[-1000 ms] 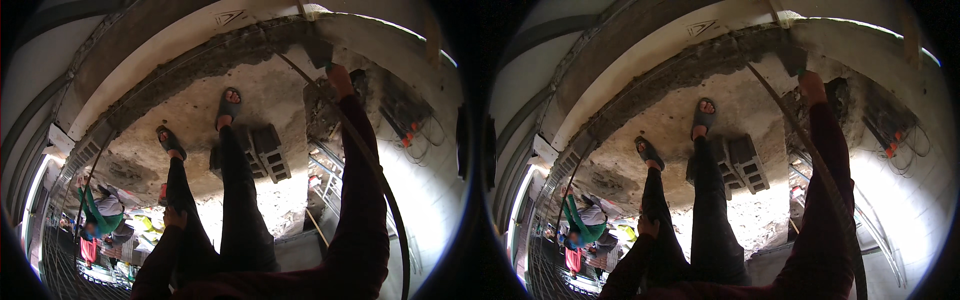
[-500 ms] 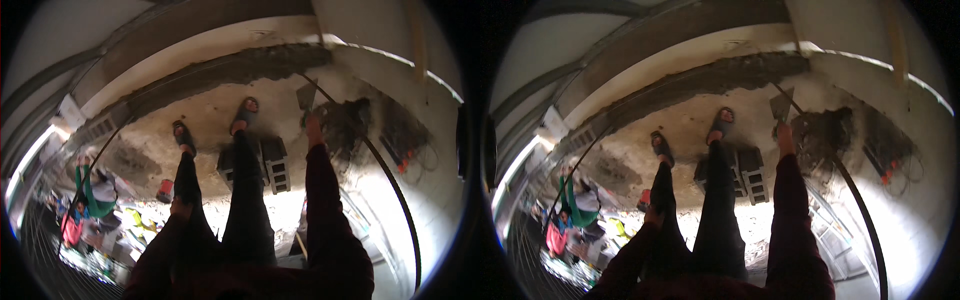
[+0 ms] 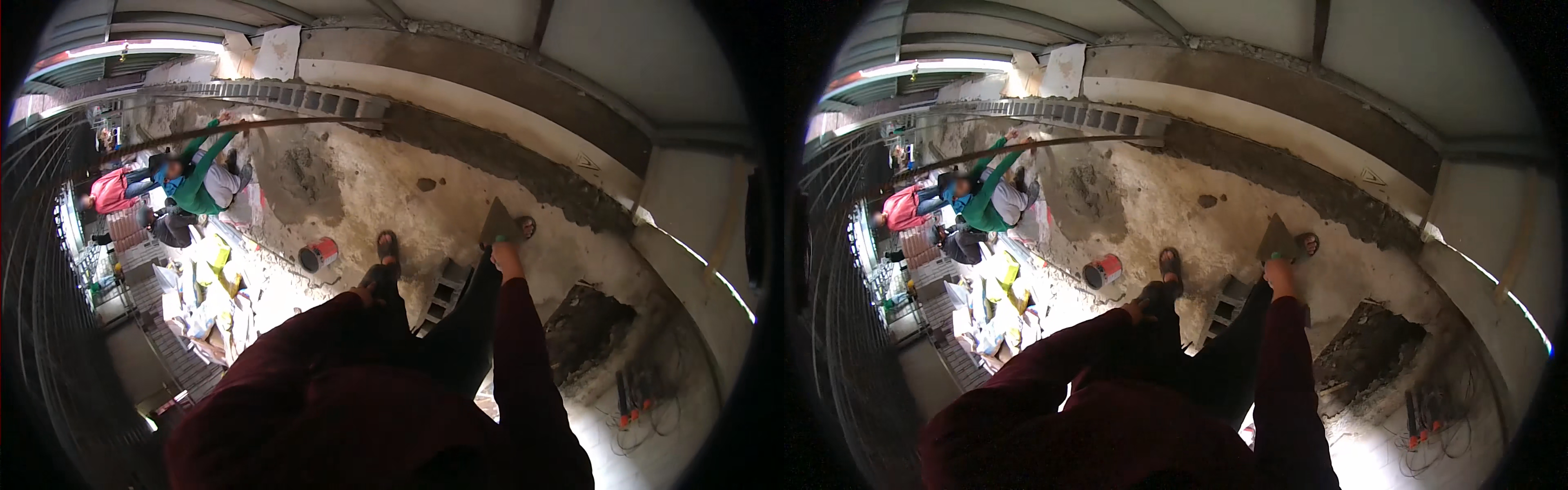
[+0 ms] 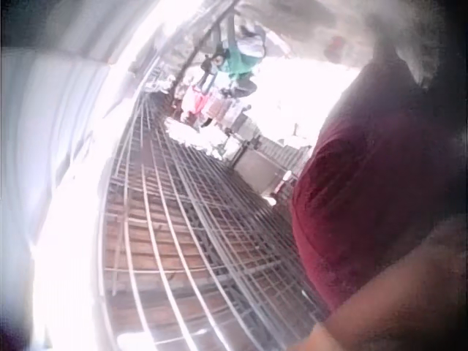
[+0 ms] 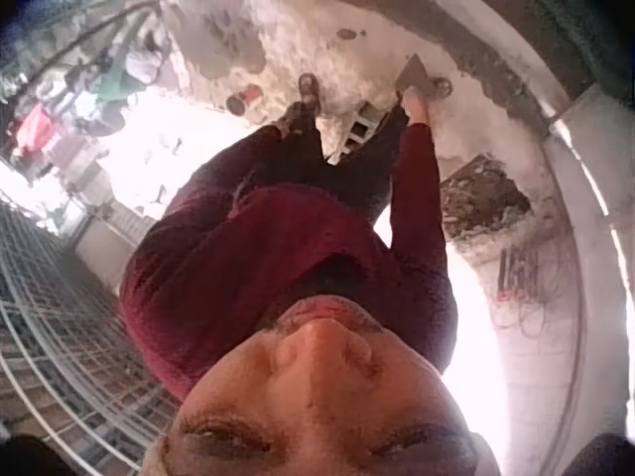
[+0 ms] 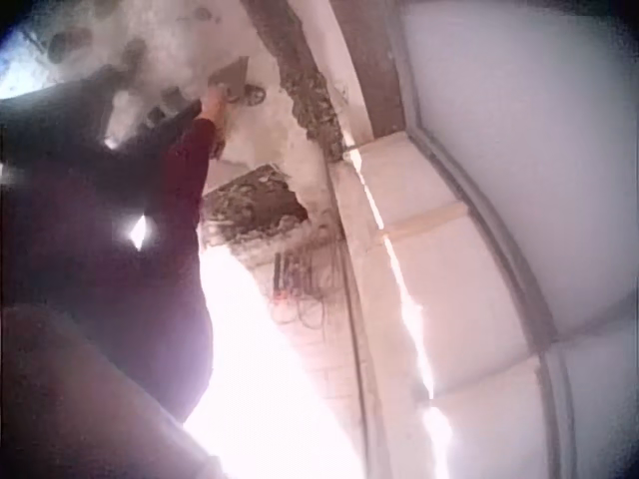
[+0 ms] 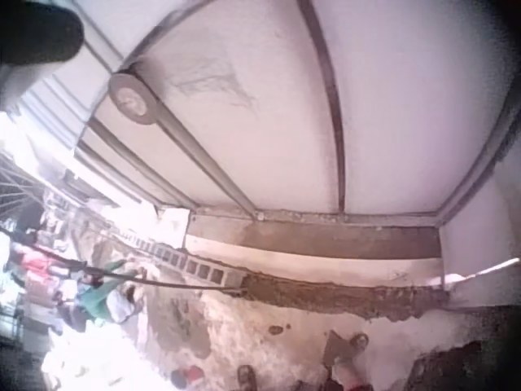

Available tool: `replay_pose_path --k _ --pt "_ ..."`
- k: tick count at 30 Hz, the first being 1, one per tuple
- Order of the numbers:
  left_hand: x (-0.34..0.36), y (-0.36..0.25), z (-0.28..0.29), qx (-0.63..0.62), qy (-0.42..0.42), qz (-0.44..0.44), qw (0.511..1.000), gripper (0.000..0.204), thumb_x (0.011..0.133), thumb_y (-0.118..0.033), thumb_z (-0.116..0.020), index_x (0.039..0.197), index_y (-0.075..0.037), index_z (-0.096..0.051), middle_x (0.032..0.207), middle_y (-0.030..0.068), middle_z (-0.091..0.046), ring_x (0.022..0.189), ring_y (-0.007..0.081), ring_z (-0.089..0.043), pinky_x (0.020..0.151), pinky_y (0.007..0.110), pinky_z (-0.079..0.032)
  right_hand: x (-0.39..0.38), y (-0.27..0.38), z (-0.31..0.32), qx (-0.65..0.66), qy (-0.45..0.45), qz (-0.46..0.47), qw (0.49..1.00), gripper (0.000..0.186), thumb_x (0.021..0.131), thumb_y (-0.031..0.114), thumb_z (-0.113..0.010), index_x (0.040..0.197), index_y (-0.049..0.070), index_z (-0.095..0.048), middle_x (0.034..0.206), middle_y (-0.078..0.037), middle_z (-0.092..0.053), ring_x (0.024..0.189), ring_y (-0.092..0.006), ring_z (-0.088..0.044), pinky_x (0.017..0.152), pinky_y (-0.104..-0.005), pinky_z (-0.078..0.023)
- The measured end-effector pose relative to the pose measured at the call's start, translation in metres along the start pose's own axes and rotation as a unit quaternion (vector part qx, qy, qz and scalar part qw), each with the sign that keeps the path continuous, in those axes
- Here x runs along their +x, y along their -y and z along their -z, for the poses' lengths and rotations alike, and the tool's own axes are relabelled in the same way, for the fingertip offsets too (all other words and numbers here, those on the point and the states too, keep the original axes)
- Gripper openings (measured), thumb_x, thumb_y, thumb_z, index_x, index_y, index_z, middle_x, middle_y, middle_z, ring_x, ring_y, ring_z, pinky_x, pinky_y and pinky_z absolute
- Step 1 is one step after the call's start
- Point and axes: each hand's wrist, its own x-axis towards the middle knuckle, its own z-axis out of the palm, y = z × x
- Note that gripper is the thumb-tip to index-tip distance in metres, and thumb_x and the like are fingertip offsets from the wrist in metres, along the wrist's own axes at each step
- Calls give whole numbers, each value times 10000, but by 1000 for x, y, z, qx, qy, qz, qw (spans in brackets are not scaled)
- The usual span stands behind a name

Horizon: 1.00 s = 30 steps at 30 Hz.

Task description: The person scoops cement from a bucket using a trowel and spreads it onto a concrete floor. They then pick up a hollow concrete block and place it onto the prepared cement bed, adjusting its position to align with the existing wall.

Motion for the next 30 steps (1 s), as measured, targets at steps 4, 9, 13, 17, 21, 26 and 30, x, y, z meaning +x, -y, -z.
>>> replay_pose_path --k 4,9,13,17,21,26,30 --pt "7 63 -17 -17 -35 -19 999 962 716 -691 -574 1455 -192 -215 1469 198 -245 1266 466 -346 1019 519 -346 -5 23 -83 -553 -17 260 791 201 857 70 -484 687 -12 -553 588 -148 -472 523 -273 -504 494 -403 -387" --pt "-6 139 -17 -104 -176 -56 977 914 734 -664 -569 1443 -182 -253 1431 216 -298 1209 450 -406 984 500 -384 -14 32 -214 -435 -64 356 825 179 793 48 -532 632 -31 -544 605 -181 -494 536 -305 -504 529 -435 -399" --pt "-3 216 -42 -167 -213 -98 958 860 765 -630 -560 1436 -176 -274 1411 243 -311 1218 450 -399 991 481 -386 -29 75 -372 -631 -3 307 713 229 777 130 -573 623 -32 -525 596 -159 -483 520 -301 -482 535 -450 -401" --pt "0 228 -49 -209 -199 -146 946 821 774 -602 -572 1426 -185 -299 1411 249 -306 1237 443 -382 1006 487 -374 -26 95 -484 -450 31 190 872 198 815 126 -559 773 -48 -643 776 -203 -632 717 -317 -619 583 -423 -481" --pt "19 278 -101 -223 -194 -135 946 818 758 -574 -612 1420 -200 -310 1427 239 -284 1260 431 -361 1012 498 -371 -102 125 -613 -441 92 202 870 283 836 153 -505 985 -36 -653 1044 -286 -594 967 -393 -590 827 -446 -472" --pt "11 256 -134 -289 -127 -139 939 867 714 -528 -669 1431 -268 -259 1424 238 -278 1234 447 -387 967 532 -405 -48 95 -647 -480 58 255 838 254 813 175 -531 927 -9 -665 982 -250 -627 918 -378 -615 775 -449 -490" --pt "-5 241 -134 -419 -44 -95 902 879 702 -506 -676 1433 -323 -224 1399 270 -290 1179 485 -416 927 555 -426 10 64 -670 -530 28 285 798 215 788 153 -552 892 14 -680 939 -209 -649 888 -341 -642 750 -433 -501"
